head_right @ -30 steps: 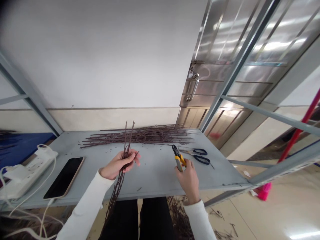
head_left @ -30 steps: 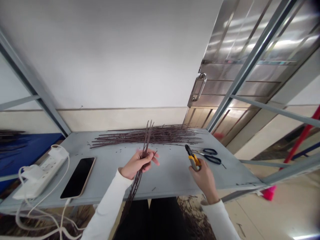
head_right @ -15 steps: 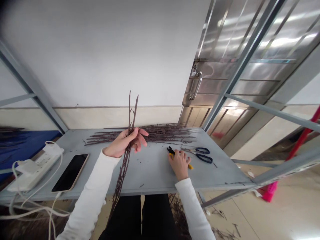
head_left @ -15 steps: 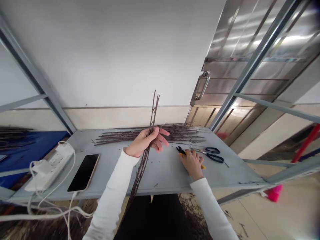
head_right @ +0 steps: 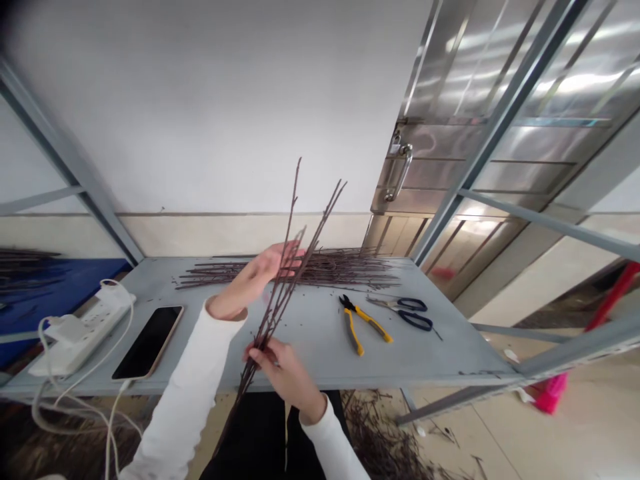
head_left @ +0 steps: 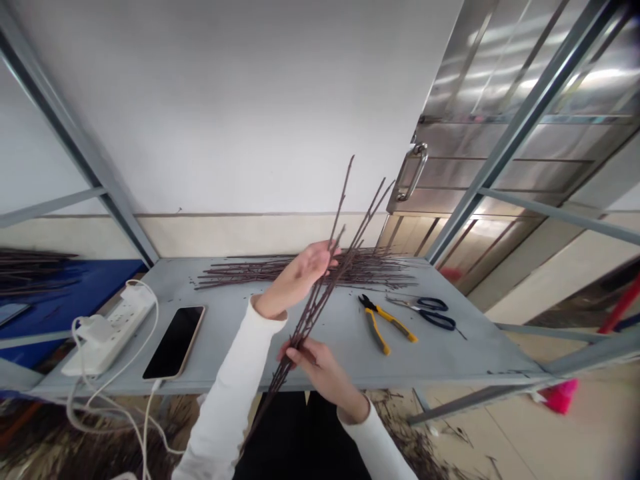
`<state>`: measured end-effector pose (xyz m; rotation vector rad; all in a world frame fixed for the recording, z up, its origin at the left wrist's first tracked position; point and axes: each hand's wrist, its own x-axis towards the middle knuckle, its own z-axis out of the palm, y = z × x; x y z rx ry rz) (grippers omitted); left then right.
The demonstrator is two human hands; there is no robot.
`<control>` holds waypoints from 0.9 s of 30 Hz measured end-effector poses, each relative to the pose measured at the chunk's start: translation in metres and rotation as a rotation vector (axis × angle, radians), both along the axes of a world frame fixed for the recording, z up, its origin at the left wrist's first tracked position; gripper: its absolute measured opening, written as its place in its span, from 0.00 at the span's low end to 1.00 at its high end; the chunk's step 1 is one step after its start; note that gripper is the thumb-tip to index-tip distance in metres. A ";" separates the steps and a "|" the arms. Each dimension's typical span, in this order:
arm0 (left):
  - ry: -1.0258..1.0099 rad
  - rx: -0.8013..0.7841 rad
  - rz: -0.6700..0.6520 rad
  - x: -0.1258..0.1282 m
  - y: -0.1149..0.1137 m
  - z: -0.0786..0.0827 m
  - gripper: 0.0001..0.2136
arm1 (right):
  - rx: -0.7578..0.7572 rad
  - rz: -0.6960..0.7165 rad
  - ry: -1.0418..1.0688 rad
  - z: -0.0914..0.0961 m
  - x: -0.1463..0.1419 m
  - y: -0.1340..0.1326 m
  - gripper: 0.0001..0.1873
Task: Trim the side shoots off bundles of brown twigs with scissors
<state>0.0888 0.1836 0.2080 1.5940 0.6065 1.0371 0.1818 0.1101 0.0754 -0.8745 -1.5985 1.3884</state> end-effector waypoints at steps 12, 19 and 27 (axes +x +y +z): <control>0.151 -0.397 0.180 -0.051 -0.063 -0.118 0.21 | 0.084 -0.400 0.218 0.083 0.070 0.067 0.19; 0.035 -0.401 0.218 -0.034 -0.076 -0.127 0.23 | 0.110 -0.333 0.205 0.094 0.079 0.091 0.22; 0.007 -0.457 0.248 -0.026 -0.083 -0.126 0.24 | 0.026 -0.331 0.195 0.044 0.060 0.065 0.22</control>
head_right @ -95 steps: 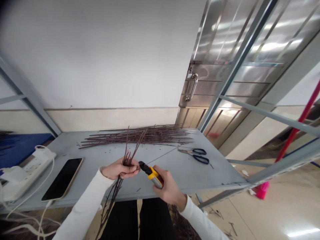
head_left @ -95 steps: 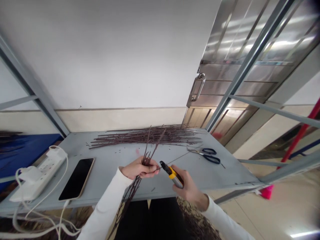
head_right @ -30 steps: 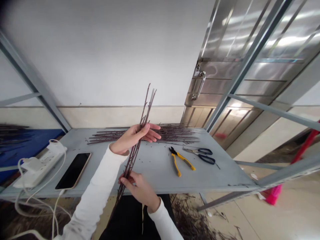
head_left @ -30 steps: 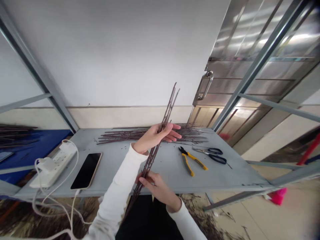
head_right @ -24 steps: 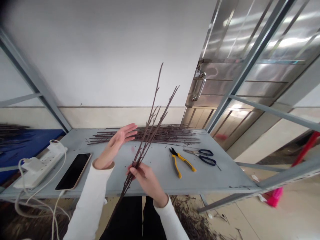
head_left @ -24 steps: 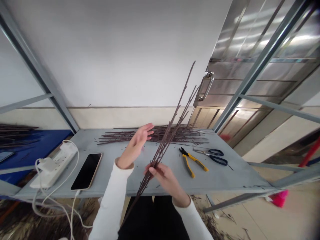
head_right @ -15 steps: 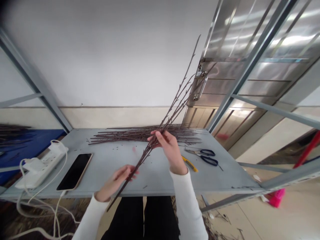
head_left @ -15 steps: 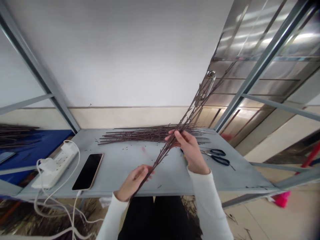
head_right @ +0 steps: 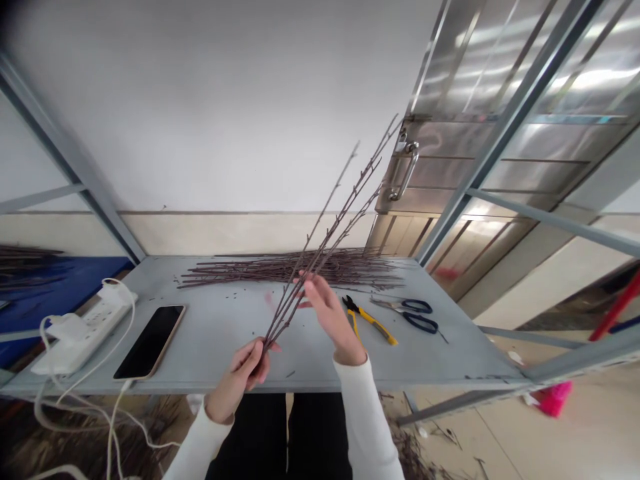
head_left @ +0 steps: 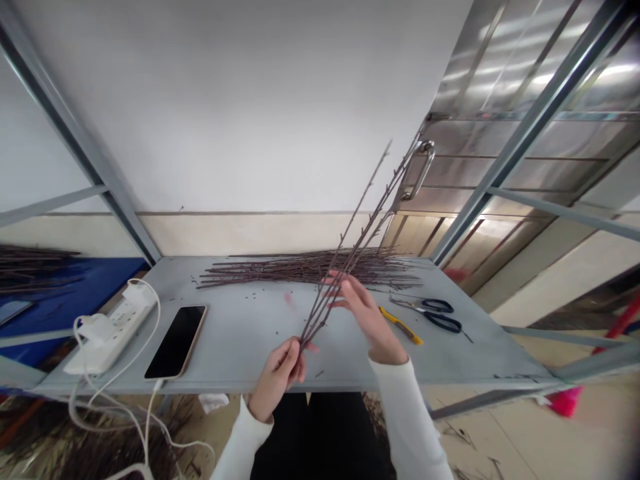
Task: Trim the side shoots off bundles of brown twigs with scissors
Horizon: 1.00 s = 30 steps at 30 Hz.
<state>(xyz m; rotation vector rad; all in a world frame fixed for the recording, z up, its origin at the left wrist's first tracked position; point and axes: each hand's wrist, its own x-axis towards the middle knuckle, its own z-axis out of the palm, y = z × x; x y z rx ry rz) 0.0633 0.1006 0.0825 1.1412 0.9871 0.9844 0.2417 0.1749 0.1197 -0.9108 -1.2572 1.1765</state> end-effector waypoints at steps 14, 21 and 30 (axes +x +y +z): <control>0.245 0.235 0.287 0.006 -0.006 -0.008 0.10 | -0.072 -0.195 -0.391 -0.016 -0.040 -0.049 0.16; 0.203 0.108 0.211 -0.008 -0.031 -0.035 0.13 | -0.174 -0.039 0.012 -0.048 -0.050 -0.063 0.21; 0.101 -0.082 0.329 -0.001 -0.038 -0.054 0.20 | -0.324 -0.080 0.139 -0.065 -0.068 -0.075 0.19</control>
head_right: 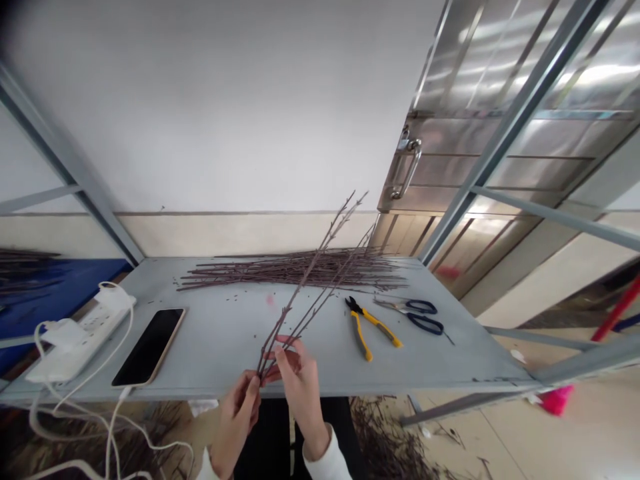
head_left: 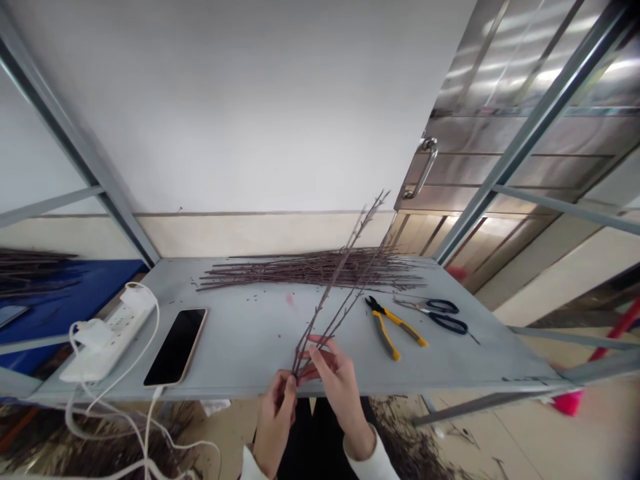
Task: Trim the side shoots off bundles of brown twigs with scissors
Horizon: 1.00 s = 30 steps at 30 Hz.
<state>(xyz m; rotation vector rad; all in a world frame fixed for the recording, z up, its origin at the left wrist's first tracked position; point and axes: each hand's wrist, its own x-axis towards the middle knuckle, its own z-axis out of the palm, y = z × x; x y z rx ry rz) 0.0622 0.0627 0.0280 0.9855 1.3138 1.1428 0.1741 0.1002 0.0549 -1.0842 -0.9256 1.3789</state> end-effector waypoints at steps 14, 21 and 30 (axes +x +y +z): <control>0.042 -0.106 -0.043 -0.005 0.009 0.007 0.25 | 0.071 -0.003 0.009 -0.006 -0.011 0.010 0.18; 0.202 -0.001 0.118 -0.005 0.005 -0.004 0.23 | 0.029 -0.021 0.027 -0.014 -0.023 0.005 0.17; 0.244 -0.033 0.241 -0.012 -0.001 -0.012 0.24 | -0.055 -0.085 0.105 -0.021 -0.046 -0.006 0.20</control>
